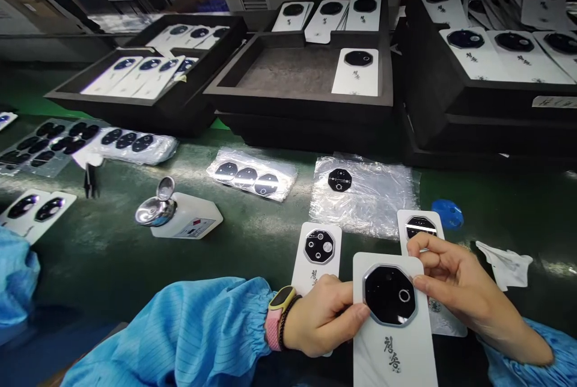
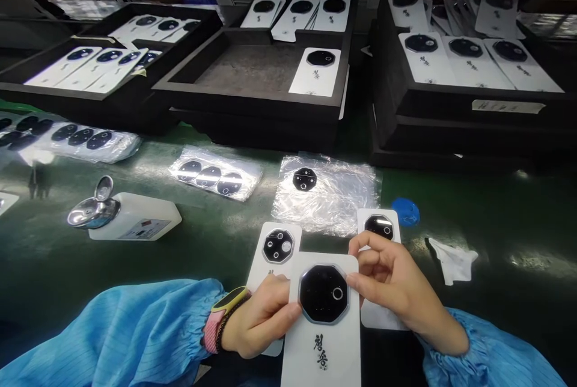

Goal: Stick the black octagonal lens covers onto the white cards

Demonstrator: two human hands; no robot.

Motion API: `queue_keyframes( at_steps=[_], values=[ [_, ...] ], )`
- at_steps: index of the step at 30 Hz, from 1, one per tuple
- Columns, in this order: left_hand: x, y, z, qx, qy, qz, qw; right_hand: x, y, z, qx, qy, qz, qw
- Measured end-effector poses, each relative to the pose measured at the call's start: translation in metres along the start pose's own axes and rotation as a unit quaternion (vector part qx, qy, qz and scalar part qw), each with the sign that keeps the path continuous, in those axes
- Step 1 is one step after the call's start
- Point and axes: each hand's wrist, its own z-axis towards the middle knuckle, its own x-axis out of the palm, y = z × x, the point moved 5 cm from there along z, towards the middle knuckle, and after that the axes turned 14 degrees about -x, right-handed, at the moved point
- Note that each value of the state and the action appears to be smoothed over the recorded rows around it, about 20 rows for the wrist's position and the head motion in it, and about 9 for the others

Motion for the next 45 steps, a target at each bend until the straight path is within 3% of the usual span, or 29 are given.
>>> queue_keyframes(
  at_steps=[16, 22, 33, 45],
  values=[
    [0.005, 0.004, -0.004, 0.053, 0.006, 0.073, 0.996, 0.002, 0.002, 0.001, -0.020, 0.012, -0.037, 0.999],
    [0.005, 0.005, -0.005, 0.065, 0.003, 0.050, 0.997, 0.004, 0.005, 0.006, -0.048, 0.028, -0.065, 0.996],
    [0.006, 0.001, -0.007, 0.109, -0.053, 0.061, 0.991, 0.006, 0.009, 0.004, -0.132, 0.059, -0.100, 0.984],
    [0.007, -0.003, -0.008, 0.142, -0.074, 0.084, 0.984, 0.007, 0.004, 0.005, -0.073, 0.062, -0.112, 0.989]
  ],
)
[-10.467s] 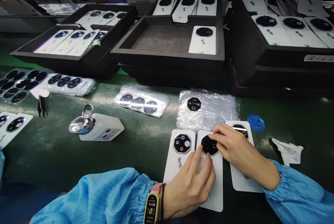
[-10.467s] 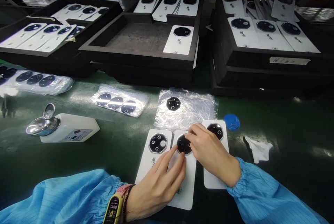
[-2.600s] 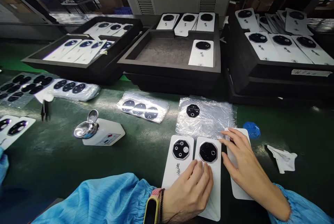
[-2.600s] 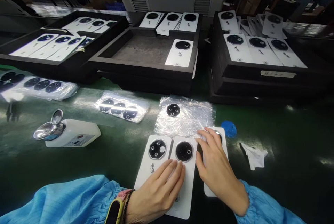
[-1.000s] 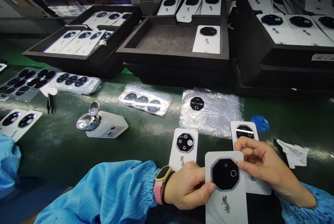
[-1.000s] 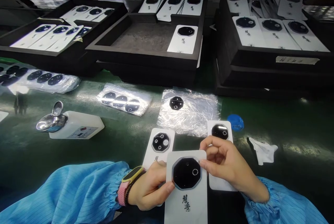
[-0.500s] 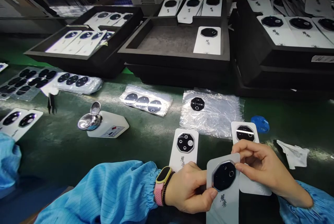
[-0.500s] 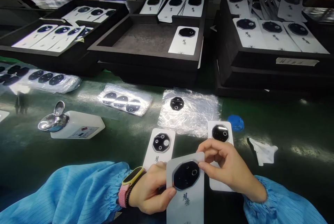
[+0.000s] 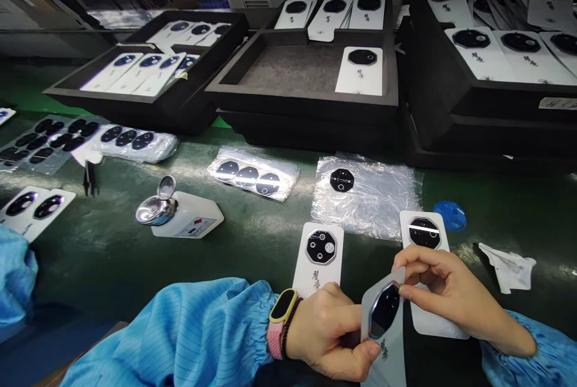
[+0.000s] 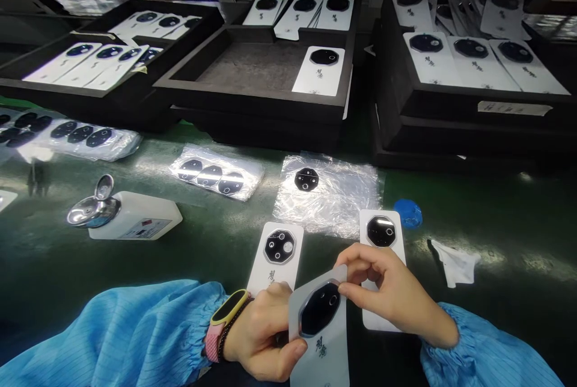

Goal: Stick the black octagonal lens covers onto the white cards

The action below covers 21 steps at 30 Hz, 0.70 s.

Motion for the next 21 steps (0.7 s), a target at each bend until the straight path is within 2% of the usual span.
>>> queue_keyframes(
  at_steps=[8, 14, 21],
  values=[
    [0.0009, 0.0012, -0.0022, 0.007, -0.010, -0.004, 1.000, 0.0012, -0.0025, 0.0002, 0.025, 0.005, 0.007, 1.000],
    [0.0023, 0.0035, 0.0006, -0.031, 0.030, 0.009, 0.999, 0.0010, 0.0008, 0.0014, 0.029, 0.006, 0.005, 1.000],
    [-0.0007, 0.0027, 0.0032, -0.052, 0.015, 0.023, 0.998, 0.0012, 0.0012, -0.0013, 0.029, 0.015, -0.018, 0.999]
  ],
)
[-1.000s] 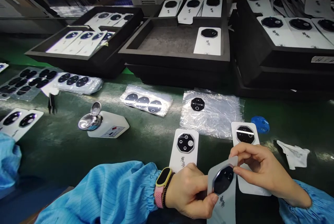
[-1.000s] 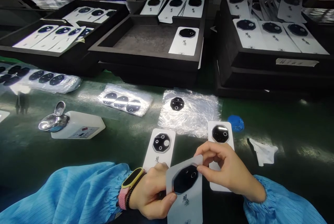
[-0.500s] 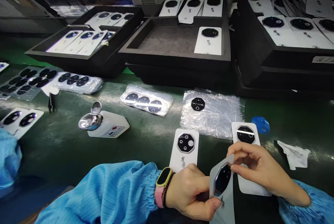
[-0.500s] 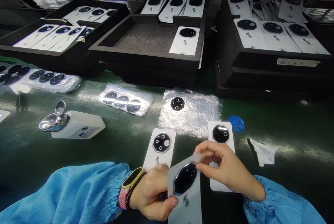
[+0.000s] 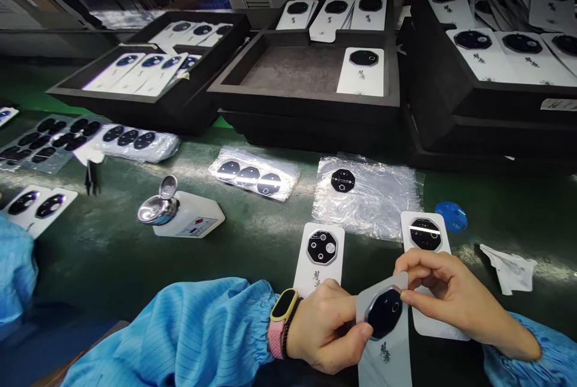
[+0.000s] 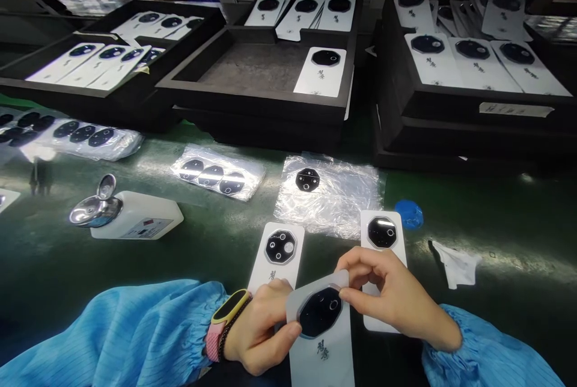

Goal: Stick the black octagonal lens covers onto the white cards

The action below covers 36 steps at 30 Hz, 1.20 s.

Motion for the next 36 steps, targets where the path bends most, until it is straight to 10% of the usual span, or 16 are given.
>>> queue_keyframes(
  at_steps=[36],
  values=[
    [-0.002, -0.006, -0.002, 0.039, 0.023, -0.066, 0.997, 0.010, -0.011, 0.004, 0.071, 0.028, 0.060, 0.995]
  ],
)
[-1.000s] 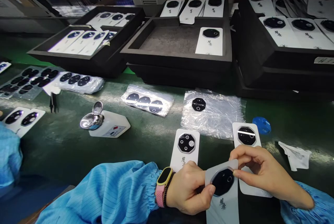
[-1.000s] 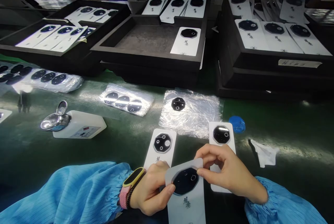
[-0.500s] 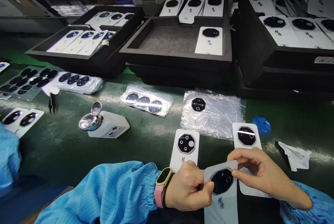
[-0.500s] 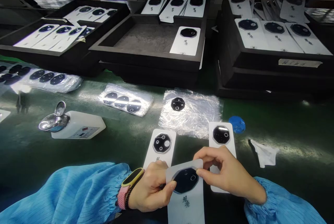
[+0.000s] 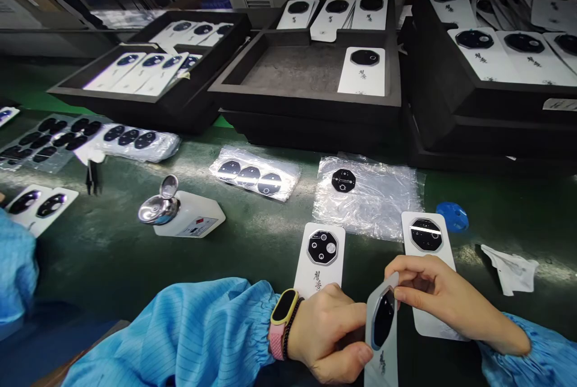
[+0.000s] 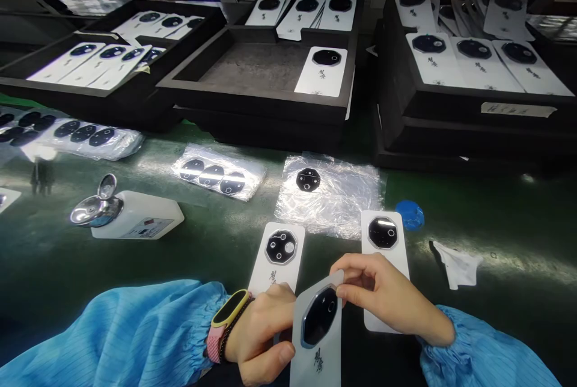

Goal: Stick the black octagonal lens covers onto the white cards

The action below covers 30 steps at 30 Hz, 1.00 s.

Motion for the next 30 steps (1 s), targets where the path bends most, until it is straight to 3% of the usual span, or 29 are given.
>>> queue_keyframes(
  at_steps=[6, 11, 13, 22, 30],
  values=[
    [-0.003, 0.002, 0.001, -0.005, -0.009, -0.017, 1.000, -0.003, -0.001, -0.002, -0.009, 0.001, -0.011, 1.000],
    [-0.007, 0.012, 0.003, -0.160, -0.013, -0.071, 0.984, -0.005, 0.007, -0.006, -0.046, 0.025, 0.005, 0.999],
    [-0.007, 0.013, 0.003, -0.194, -0.007, -0.101, 0.976, -0.006, 0.011, -0.006, -0.063, 0.023, 0.032, 0.997],
    [-0.004, 0.016, 0.003, -0.219, 0.015, -0.119, 0.968, -0.008, 0.021, -0.007, -0.113, 0.001, 0.080, 0.990],
    [0.005, 0.026, 0.002, -0.278, 0.026, -0.179, 0.943, -0.010, 0.011, -0.006, -0.088, -0.014, 0.067, 0.994]
  ],
)
